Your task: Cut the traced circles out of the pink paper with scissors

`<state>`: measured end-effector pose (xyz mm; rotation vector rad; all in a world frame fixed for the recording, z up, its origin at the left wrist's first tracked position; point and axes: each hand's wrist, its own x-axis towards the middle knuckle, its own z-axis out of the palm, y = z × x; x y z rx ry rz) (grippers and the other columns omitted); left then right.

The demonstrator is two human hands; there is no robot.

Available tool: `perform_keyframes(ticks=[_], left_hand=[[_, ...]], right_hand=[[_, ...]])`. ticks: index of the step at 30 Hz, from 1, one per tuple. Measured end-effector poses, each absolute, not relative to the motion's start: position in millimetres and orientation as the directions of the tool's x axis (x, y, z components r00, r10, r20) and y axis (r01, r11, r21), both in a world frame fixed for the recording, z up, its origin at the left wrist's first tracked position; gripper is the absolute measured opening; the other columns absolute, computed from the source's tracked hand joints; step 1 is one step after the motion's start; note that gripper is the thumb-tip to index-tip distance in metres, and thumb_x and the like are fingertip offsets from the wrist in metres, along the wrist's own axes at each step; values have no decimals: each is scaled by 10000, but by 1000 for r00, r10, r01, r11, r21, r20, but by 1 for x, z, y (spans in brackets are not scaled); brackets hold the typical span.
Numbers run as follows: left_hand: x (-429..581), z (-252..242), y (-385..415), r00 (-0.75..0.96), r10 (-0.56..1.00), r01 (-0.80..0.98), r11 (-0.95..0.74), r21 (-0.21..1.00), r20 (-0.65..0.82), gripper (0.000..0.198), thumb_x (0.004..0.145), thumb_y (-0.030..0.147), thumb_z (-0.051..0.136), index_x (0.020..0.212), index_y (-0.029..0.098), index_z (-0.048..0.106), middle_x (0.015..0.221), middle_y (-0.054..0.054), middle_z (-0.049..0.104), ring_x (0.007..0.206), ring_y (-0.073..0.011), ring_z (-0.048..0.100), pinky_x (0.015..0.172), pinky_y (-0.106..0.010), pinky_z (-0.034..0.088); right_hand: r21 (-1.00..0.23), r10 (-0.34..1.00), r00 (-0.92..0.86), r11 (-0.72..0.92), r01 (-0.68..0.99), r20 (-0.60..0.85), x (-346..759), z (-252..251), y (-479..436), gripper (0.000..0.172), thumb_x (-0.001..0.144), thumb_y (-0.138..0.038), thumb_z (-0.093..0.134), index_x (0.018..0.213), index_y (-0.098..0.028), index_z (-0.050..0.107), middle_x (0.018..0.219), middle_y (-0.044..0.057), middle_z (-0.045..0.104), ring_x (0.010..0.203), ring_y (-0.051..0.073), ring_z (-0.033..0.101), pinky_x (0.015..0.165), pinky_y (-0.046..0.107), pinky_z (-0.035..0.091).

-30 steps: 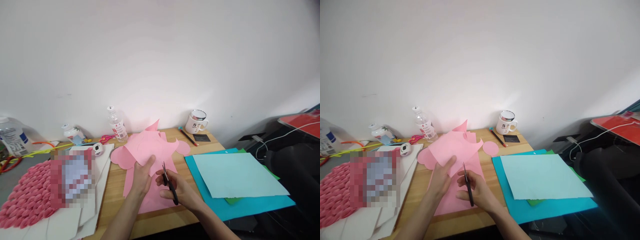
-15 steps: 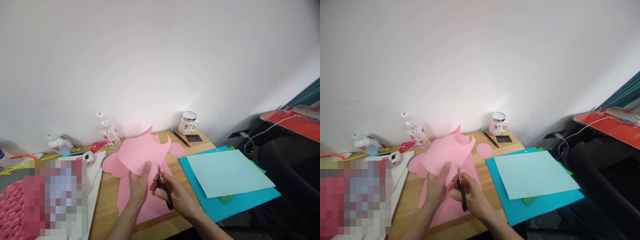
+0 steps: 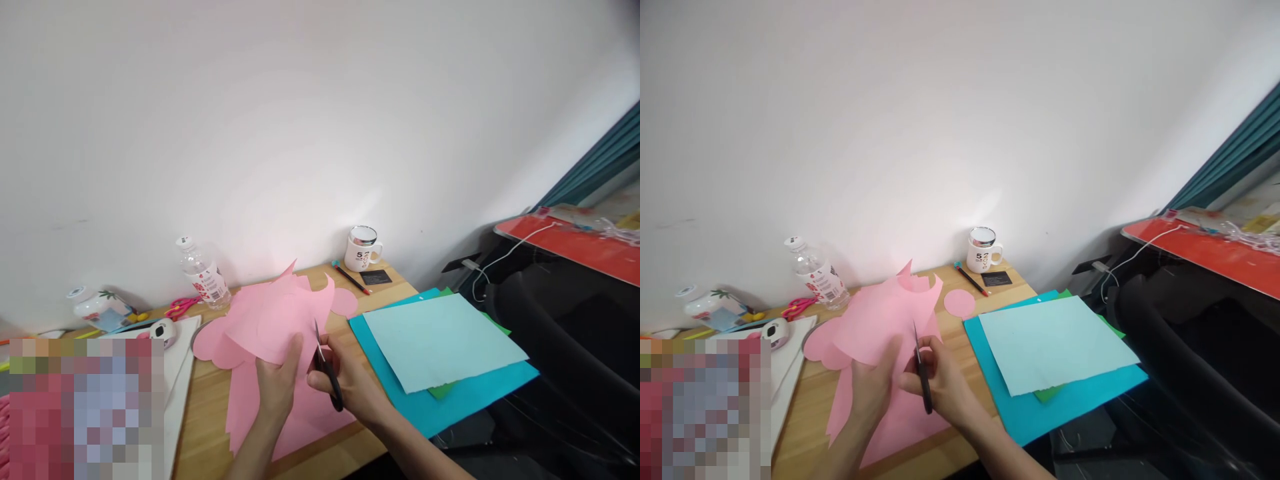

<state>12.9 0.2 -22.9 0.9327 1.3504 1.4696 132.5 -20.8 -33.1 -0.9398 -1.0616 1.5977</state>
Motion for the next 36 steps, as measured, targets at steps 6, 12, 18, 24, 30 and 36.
perform_keyframes(ticks=[6,12,18,24,30,36], left_hand=[[14,-19,0,-283,959,-178,-32,984,-20,363,586,345,797,879,153,703,885,-89,740,981,-285,655,886,-387,509],[11,-27,3,-262,965,-166,-27,986,-17,310,636,390,760,814,143,703,826,-78,740,786,-256,679,711,-347,556],[11,-26,1,-216,976,-170,-46,984,9,421,617,377,779,961,149,702,919,-92,744,981,-281,660,876,-372,519],[7,-24,0,-188,982,-139,-20,990,-7,408,619,357,775,958,142,699,953,-98,745,1015,-284,652,914,-381,506],[6,-22,3,-192,981,-116,-11,993,-11,393,609,338,765,933,127,696,949,-103,750,986,-281,666,879,-367,527],[6,-22,2,-183,983,-106,7,994,-26,383,626,346,740,920,105,698,940,-112,754,899,-272,692,788,-354,562]], right_hand=[[-945,958,-280,-150,-292,-66,137,-21,-16,469,573,-406,826,766,-202,451,646,-58,471,568,90,403,533,226,299],[-960,960,-226,-210,-185,-166,134,-24,-17,366,654,-431,749,759,-192,493,531,-54,521,491,111,479,505,237,347],[-950,951,-306,-144,-276,-56,140,-28,-14,489,616,-443,798,927,-185,522,659,-53,493,570,92,402,505,215,276],[-953,949,-305,-156,-259,-72,141,-29,-14,401,685,-444,760,887,-182,534,663,-51,443,573,85,353,495,212,241],[-955,956,-259,-196,-222,-136,139,-31,-16,409,660,-468,752,823,-179,512,641,-43,497,560,94,435,509,218,321],[-960,956,-208,-238,-146,-206,137,-28,-17,403,656,-463,735,795,-185,479,534,-56,506,537,128,520,530,242,373]])
